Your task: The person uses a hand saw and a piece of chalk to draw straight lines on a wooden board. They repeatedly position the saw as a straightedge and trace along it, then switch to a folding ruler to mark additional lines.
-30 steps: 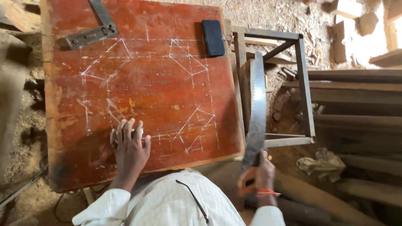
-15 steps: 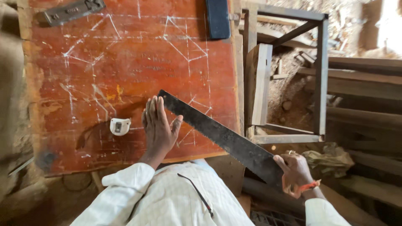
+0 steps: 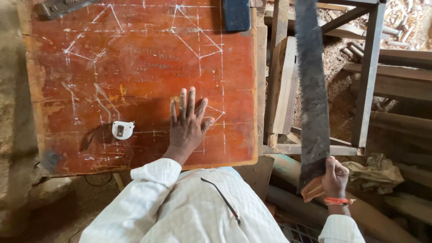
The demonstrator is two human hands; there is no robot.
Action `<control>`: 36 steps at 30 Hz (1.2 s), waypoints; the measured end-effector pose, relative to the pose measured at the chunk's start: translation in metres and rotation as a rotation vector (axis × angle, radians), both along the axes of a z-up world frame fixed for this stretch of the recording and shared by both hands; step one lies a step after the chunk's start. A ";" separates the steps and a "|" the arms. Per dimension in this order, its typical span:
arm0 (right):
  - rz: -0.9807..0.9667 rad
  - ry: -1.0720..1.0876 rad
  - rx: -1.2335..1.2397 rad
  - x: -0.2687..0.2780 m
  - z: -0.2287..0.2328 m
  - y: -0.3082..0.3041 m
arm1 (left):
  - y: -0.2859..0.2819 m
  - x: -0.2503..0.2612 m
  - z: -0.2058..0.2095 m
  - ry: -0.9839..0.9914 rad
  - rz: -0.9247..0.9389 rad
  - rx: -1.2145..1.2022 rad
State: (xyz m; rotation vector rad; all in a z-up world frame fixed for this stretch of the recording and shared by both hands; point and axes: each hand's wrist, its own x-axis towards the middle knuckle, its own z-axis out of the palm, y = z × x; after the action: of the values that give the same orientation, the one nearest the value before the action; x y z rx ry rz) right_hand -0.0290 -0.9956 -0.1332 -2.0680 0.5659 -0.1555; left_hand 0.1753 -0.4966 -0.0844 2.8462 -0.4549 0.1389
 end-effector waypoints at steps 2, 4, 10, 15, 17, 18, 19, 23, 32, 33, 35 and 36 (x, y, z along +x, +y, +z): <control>-0.011 -0.021 0.114 0.001 0.000 0.001 | -0.001 -0.005 0.001 0.024 -0.003 0.002; 0.081 -0.010 0.020 0.008 0.007 0.005 | 0.003 -0.016 0.003 0.081 -0.029 0.046; 0.439 0.116 -0.168 0.039 0.033 0.028 | 0.035 -0.035 0.006 -0.080 0.235 -0.347; 0.576 0.310 -0.292 0.041 0.035 0.047 | 0.037 -0.024 -0.002 -0.036 0.224 -0.254; 0.601 0.296 -0.289 0.039 0.032 0.051 | 0.029 -0.020 -0.007 0.007 0.241 -0.205; 0.604 0.317 -0.303 0.038 0.031 0.050 | 0.025 -0.019 -0.010 0.031 0.263 -0.184; 0.603 0.338 -0.318 0.037 0.030 0.050 | 0.021 -0.018 -0.011 0.054 0.281 -0.163; 0.640 0.377 -0.384 0.041 0.027 0.043 | 0.015 -0.019 -0.016 0.012 0.318 -0.079; 0.637 0.473 -0.398 0.073 0.031 0.039 | 0.017 -0.021 -0.019 -0.018 0.295 -0.100; 0.647 0.481 -0.403 0.075 0.032 0.039 | 0.016 -0.021 -0.019 -0.023 0.294 -0.101; 0.665 0.497 -0.415 0.080 0.031 0.035 | 0.015 -0.020 -0.019 -0.024 0.288 -0.090; 0.655 0.512 -0.437 0.082 0.031 0.032 | 0.015 -0.020 -0.019 -0.021 0.283 -0.079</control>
State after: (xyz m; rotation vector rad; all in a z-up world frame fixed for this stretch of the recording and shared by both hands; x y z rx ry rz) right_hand 0.0531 -0.9632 -0.1020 -2.6241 0.1209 0.7054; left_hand 0.1556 -0.4816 -0.1031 2.8175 -0.0463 0.2333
